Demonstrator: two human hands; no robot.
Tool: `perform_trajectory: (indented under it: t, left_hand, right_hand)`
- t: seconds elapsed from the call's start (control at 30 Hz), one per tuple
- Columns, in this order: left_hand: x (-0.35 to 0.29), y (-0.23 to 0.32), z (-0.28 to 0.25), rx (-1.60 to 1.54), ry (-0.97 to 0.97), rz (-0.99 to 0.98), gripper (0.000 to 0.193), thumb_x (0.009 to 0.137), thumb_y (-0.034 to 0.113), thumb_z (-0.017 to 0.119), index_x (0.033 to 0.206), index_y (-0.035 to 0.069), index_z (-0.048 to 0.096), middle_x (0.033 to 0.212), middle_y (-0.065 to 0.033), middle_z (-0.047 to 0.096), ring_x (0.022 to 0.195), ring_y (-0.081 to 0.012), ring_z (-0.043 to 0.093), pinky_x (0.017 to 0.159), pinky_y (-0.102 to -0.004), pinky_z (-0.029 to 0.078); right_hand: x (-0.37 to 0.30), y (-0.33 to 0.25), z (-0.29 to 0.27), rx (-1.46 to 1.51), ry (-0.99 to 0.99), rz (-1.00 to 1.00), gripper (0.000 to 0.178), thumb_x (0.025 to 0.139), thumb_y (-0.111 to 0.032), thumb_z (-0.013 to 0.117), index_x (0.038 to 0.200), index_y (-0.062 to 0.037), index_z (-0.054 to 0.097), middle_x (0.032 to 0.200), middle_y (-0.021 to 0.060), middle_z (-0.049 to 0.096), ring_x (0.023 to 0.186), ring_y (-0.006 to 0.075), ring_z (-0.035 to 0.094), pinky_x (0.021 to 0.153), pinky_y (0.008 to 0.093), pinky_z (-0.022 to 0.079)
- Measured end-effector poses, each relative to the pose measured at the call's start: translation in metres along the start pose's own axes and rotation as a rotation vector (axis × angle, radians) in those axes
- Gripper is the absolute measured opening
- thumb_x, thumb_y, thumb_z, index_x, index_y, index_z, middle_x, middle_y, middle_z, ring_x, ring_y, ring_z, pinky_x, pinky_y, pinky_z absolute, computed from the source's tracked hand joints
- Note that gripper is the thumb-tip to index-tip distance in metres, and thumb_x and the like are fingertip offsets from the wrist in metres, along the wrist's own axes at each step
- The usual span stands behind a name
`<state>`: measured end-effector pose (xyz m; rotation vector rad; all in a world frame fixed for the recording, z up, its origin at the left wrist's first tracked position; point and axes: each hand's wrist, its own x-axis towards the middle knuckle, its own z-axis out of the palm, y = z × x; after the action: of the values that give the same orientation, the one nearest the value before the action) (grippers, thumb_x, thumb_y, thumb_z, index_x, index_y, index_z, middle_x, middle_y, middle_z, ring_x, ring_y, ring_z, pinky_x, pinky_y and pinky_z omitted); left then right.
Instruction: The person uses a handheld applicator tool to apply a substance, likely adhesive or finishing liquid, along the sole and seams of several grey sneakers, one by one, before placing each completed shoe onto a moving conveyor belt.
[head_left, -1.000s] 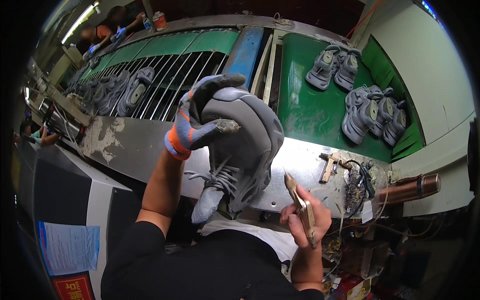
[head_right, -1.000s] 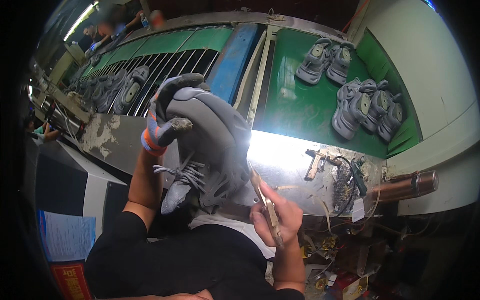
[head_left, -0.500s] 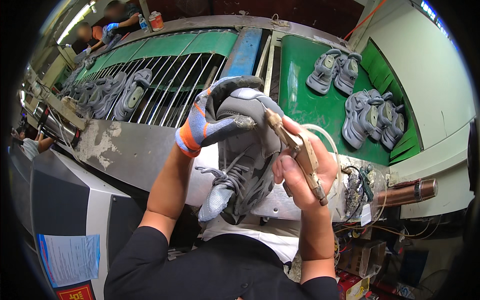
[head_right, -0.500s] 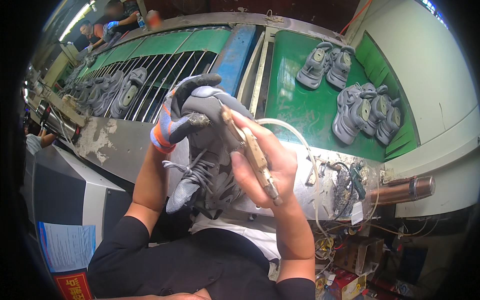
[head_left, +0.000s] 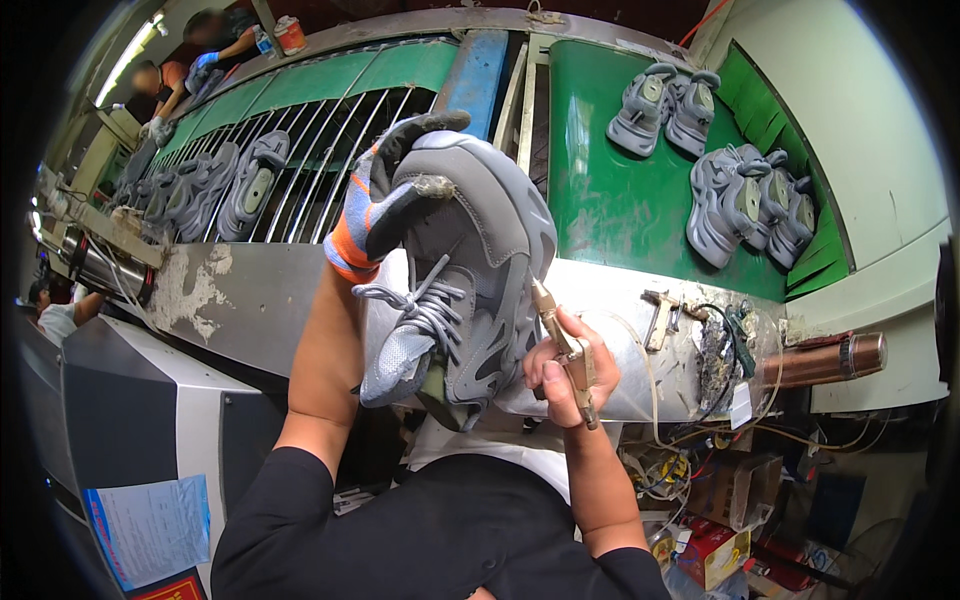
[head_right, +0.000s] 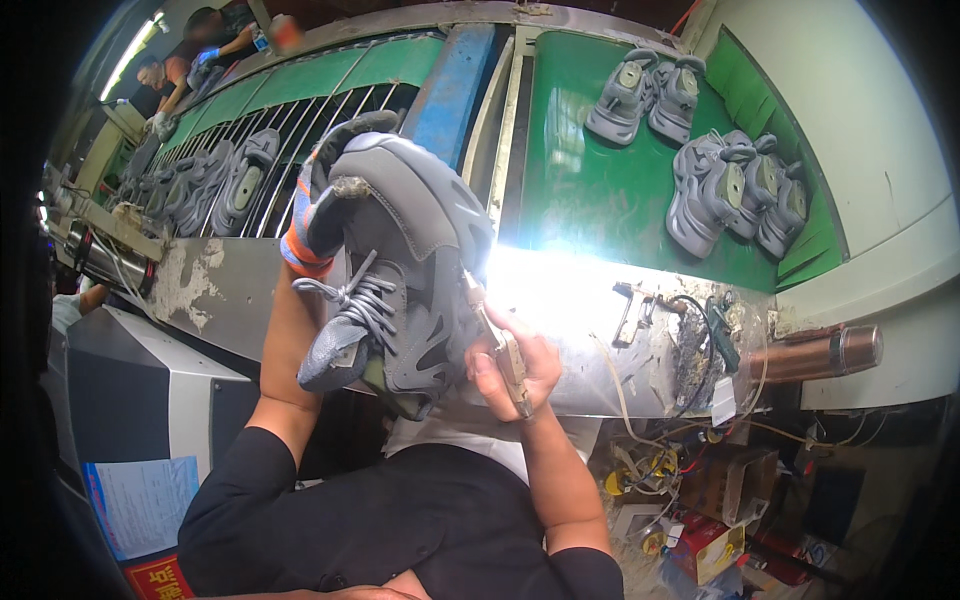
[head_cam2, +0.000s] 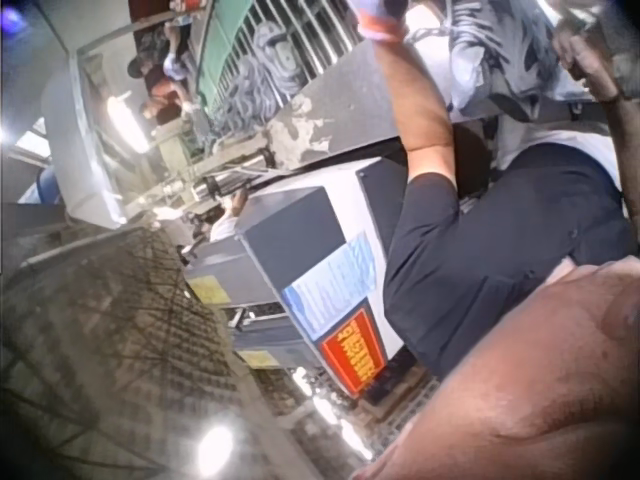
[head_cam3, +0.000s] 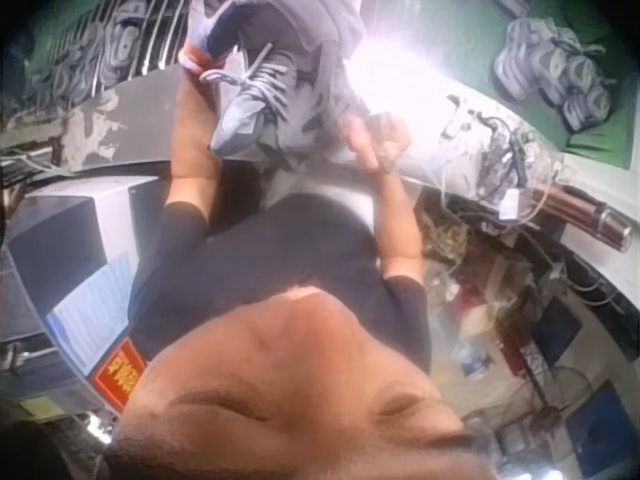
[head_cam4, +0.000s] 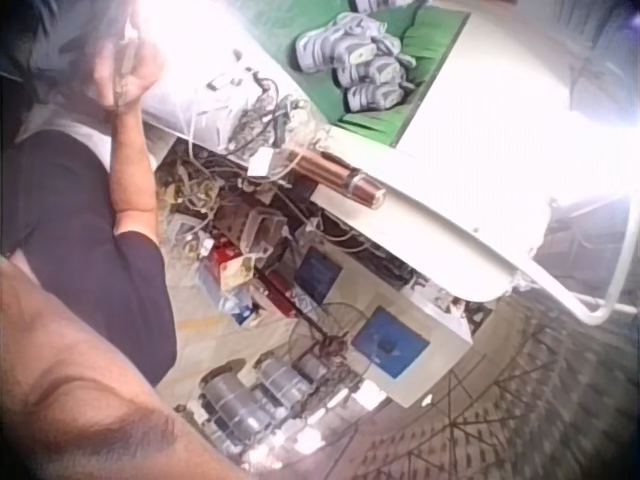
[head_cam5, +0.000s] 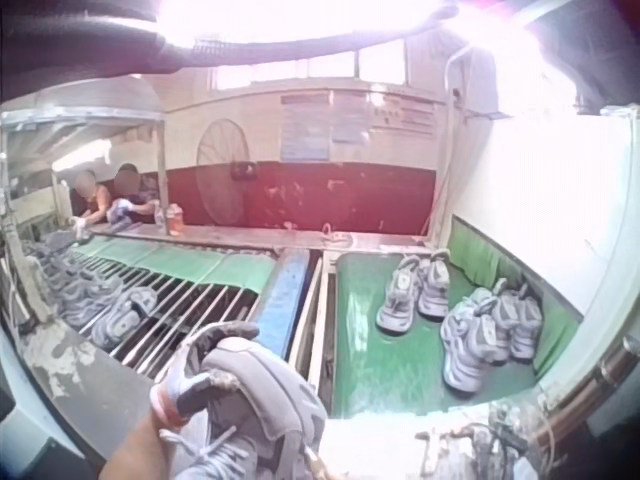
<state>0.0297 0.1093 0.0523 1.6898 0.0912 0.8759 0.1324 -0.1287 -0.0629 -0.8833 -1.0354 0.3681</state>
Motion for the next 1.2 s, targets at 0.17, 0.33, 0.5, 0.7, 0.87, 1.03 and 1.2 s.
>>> perform_trajectory:
  t: [0.17,0.33,0.5,0.7,0.87,1.03,1.2]
  left_hand:
    - [0.002,-0.006,-0.001,-0.011,0.031,-0.026,0.064,0.075,0.021,0.071,0.131,-0.003,0.052,0.118,-0.0115,0.062,0.108,-0.0174,0.059,0.097,-0.0317,0.044]
    - [0.002,-0.009,-0.003,-0.042,0.041,-0.025,0.070,0.076,0.031,0.074,0.132,-0.002,0.050,0.119,-0.0121,0.062,0.109,-0.0187,0.059,0.098,-0.0324,0.045]
    - [0.001,-0.015,-0.006,0.053,0.070,-0.012,0.084,0.077,0.054,0.071,0.133,-0.004,0.048,0.118,-0.0128,0.061,0.108,-0.0197,0.059,0.094,-0.0323,0.047]
    - [-0.001,-0.024,-0.014,-0.024,0.118,-0.028,0.071,0.080,0.039,0.071,0.132,-0.003,0.050,0.119,-0.0113,0.061,0.108,-0.0183,0.059,0.095,-0.0311,0.046]
    - [-0.004,-0.027,-0.017,-0.139,0.101,-0.003,0.066,0.083,0.034,0.070,0.133,-0.003,0.049,0.120,-0.0119,0.061,0.108,-0.0189,0.059,0.094,-0.0304,0.047]
    - [-0.008,-0.029,-0.016,-0.115,0.133,-0.028,0.057,0.090,0.034,0.063,0.132,-0.002,0.049,0.115,-0.0121,0.063,0.099,-0.0199,0.063,0.089,-0.0320,0.050]
    - [-0.020,-0.034,-0.022,-0.125,0.159,-0.056,0.052,0.091,0.033,0.061,0.130,-0.001,0.051,0.113,-0.0123,0.064,0.096,-0.0208,0.064,0.087,-0.0326,0.051]
  right_hand:
    - [-0.011,0.008,0.002,0.030,-0.001,-0.007,0.050,0.084,-0.002,0.054,0.132,0.0110,0.045,0.060,0.0086,0.053,0.049,0.0154,0.050,0.048,0.0297,0.046]
    - [-0.017,0.015,-0.001,-0.015,-0.017,0.000,0.051,0.084,-0.001,0.053,0.132,0.0109,0.045,0.060,0.0085,0.054,0.049,0.0148,0.051,0.049,0.0295,0.047]
    - [-0.026,0.018,0.001,0.035,-0.009,0.052,0.051,0.084,-0.001,0.053,0.132,0.0110,0.044,0.060,0.0084,0.056,0.050,0.0143,0.053,0.051,0.0291,0.048]
    - [-0.040,0.017,0.005,-0.002,-0.004,0.096,0.050,0.085,-0.002,0.054,0.132,0.0115,0.045,0.060,0.0078,0.056,0.050,0.0141,0.054,0.051,0.0278,0.048]
    - [-0.050,0.020,0.006,0.018,0.018,0.138,0.049,0.084,-0.002,0.055,0.131,0.0102,0.047,0.061,0.0068,0.057,0.052,0.0128,0.056,0.052,0.0263,0.047]
    - [-0.058,0.019,0.006,0.152,0.086,0.266,0.048,0.083,-0.001,0.056,0.130,0.0084,0.050,0.063,0.0040,0.060,0.056,0.0100,0.058,0.055,0.0238,0.047]
    - [-0.067,0.015,0.009,0.133,0.072,0.292,0.048,0.084,-0.001,0.056,0.130,0.0072,0.050,0.063,0.0040,0.060,0.055,0.0098,0.057,0.054,0.0235,0.047]
